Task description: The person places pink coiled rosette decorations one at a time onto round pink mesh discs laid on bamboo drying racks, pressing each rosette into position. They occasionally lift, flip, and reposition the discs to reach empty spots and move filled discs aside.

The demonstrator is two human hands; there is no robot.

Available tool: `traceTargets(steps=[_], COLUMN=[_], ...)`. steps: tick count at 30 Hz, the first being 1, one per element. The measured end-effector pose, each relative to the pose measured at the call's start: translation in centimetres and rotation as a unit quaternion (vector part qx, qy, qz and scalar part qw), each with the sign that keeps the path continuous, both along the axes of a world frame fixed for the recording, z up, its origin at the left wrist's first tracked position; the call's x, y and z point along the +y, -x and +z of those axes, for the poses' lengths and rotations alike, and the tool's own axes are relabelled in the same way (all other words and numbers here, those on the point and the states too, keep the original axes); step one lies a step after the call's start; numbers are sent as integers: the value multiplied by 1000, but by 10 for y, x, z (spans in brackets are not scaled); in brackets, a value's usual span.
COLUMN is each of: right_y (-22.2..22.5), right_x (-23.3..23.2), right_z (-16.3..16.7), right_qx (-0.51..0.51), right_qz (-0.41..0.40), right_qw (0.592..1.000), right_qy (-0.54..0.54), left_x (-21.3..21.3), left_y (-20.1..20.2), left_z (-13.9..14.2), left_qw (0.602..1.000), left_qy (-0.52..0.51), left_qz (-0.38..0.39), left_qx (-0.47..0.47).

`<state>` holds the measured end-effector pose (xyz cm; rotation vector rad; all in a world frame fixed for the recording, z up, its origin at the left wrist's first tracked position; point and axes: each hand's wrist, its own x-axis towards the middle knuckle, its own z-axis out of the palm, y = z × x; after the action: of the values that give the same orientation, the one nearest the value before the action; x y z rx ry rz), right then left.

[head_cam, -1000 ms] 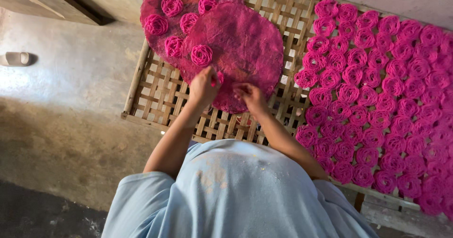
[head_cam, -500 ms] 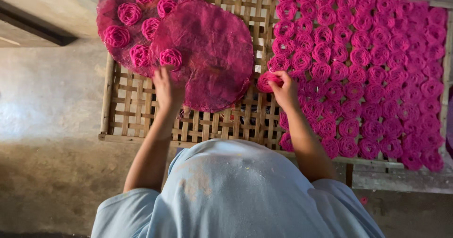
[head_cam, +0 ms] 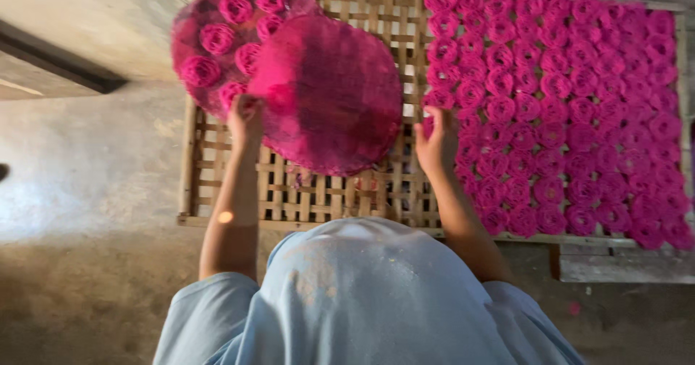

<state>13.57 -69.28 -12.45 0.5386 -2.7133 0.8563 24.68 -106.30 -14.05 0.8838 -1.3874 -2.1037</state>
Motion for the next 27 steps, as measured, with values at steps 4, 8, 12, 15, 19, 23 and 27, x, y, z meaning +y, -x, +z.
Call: traceTargets(steps=[4,8,12,15,19,23,27], right_y=[-17,-25,-25,-26,-29,-37,-47], right_x=[-109,-188,-198,-178,-130,-69,-9], right_z=[-8,-6,-1,-4,-5,6,19], right_qx=[-50,-250,-200,-338,-414,-370,-327], right_qz=[222,236,139,62,26,-12,-132], right_qw=[954,884,922,840,634,648,743], right_qy=[195,318,302,420,653,666,569], left_x=[10,26,27,21,2,-20,-35], left_y=[1,6,6,3,-2,-1,3], left_z=[16,31,37,35,33,35,38], left_qw=[986,971,962,961,973,967,952], left_qy=[1,-63,-44,-53,-37,-131,-208], left_qz=[-140,-207,-240,-257,-218,-210,-189], left_qx=[89,100,122,91,58,62,126])
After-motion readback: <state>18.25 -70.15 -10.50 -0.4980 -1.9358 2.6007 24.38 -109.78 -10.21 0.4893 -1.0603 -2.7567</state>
